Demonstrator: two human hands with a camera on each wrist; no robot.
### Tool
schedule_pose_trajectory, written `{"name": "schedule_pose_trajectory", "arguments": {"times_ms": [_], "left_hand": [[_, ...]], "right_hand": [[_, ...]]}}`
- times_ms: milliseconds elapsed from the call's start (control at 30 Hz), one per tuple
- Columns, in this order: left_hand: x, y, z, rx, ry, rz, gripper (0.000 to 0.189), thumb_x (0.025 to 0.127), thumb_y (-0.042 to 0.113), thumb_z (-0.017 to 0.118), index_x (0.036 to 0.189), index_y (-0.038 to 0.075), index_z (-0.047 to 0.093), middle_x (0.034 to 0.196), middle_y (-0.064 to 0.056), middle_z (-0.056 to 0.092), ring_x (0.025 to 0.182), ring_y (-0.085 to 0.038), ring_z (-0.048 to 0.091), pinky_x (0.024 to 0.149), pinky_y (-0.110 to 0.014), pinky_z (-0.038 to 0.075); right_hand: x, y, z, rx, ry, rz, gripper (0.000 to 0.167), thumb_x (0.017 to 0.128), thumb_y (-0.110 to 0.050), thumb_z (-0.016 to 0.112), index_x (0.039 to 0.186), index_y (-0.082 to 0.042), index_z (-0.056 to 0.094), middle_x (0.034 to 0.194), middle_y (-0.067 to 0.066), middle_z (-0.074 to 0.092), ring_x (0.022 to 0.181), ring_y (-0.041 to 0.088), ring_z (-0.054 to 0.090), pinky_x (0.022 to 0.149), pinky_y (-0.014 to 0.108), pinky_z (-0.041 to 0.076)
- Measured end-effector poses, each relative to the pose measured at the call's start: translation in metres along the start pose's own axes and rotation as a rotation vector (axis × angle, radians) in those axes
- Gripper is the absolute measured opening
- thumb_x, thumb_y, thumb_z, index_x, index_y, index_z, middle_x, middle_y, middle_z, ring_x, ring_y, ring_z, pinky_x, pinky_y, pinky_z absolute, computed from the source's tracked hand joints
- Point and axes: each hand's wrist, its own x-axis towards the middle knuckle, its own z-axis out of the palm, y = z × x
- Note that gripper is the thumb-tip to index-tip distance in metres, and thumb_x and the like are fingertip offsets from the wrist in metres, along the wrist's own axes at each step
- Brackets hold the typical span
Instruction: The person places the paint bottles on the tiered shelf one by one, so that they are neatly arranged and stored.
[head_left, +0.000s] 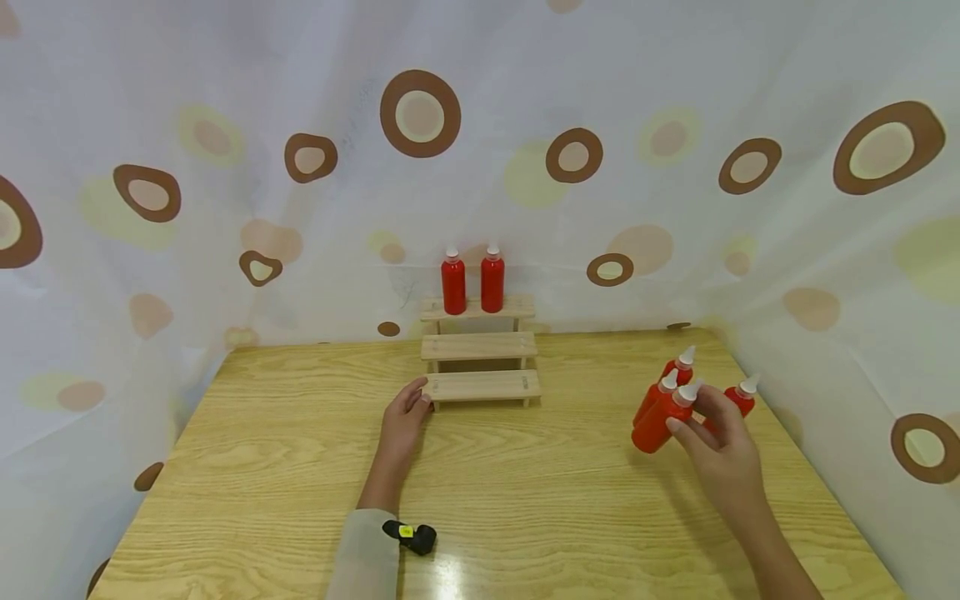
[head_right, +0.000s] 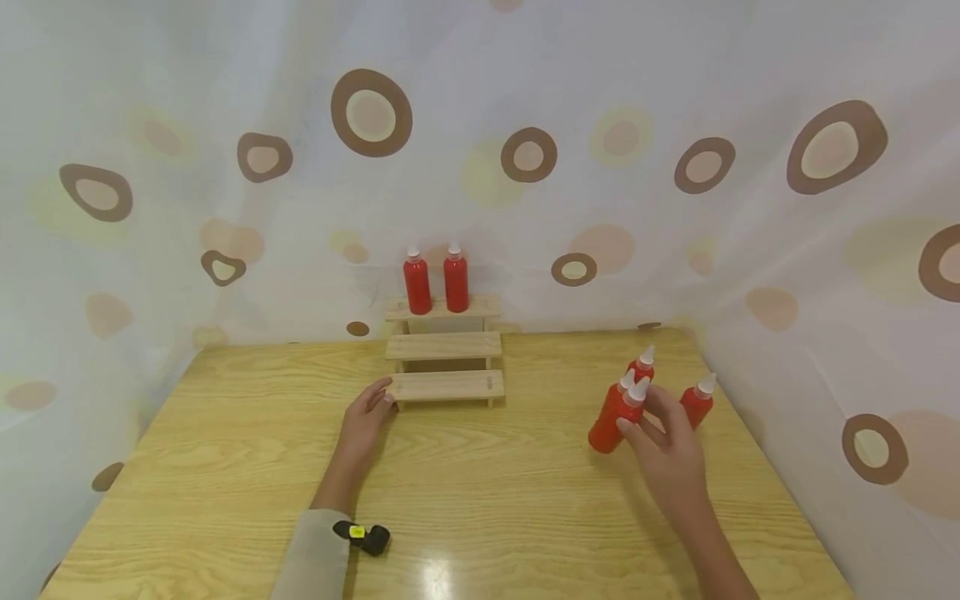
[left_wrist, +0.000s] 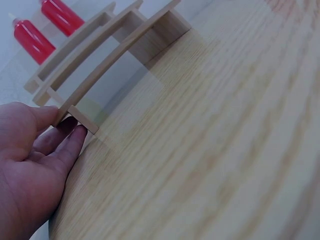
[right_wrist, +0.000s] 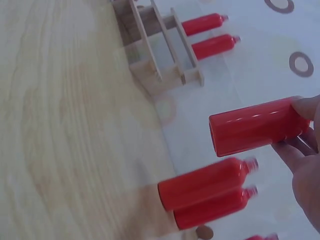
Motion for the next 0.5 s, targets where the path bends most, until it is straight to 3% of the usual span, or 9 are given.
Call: {"name": "schedule_pose_trajectory", "arguments": {"times_ms": [133,333,500], "left_hand": [[0.0,-0.001,-0.001,0.003,0.002,-0.003,0.04,0.107,0.02,0.052,0.147,0.017,0.053,0.155,-0.016,0.042,0.147,-0.03,0.037,0.117,-0.048,0.039],[0.001,-0.002,-0.001,0.001,0.004,-0.001,0.04,0.106,0.019,0.052,0.147,0.015,0.053,0.154,-0.017,0.044,0.145,-0.031,0.039,0.115,-0.047,0.041],[0.001,-0.001,-0.001,-0.013,-0.002,0.0,0.04,0.106,0.017,0.052,0.147,0.014,0.053,0.153,-0.017,0.045,0.145,-0.03,0.04,0.114,-0.045,0.043]], "right_hand": [[0.008,-0.008,0.014,0.047,-0.048,-0.046,0.061,0.094,0.008,0.064,0.149,-0.002,0.041,0.134,-0.011,0.054,0.122,-0.001,0.054,0.094,0.008,0.048],[0.023,-0.011,0.036,0.027,-0.121,-0.049,0.059,0.098,-0.004,0.064,0.151,-0.006,0.038,0.138,-0.011,0.05,0.124,-0.007,0.051,0.097,0.006,0.045],[0.041,-0.009,0.059,0.101,-0.168,-0.052,0.058,0.099,-0.004,0.063,0.151,-0.005,0.039,0.138,0.001,0.051,0.122,-0.001,0.055,0.097,0.011,0.048]]}}
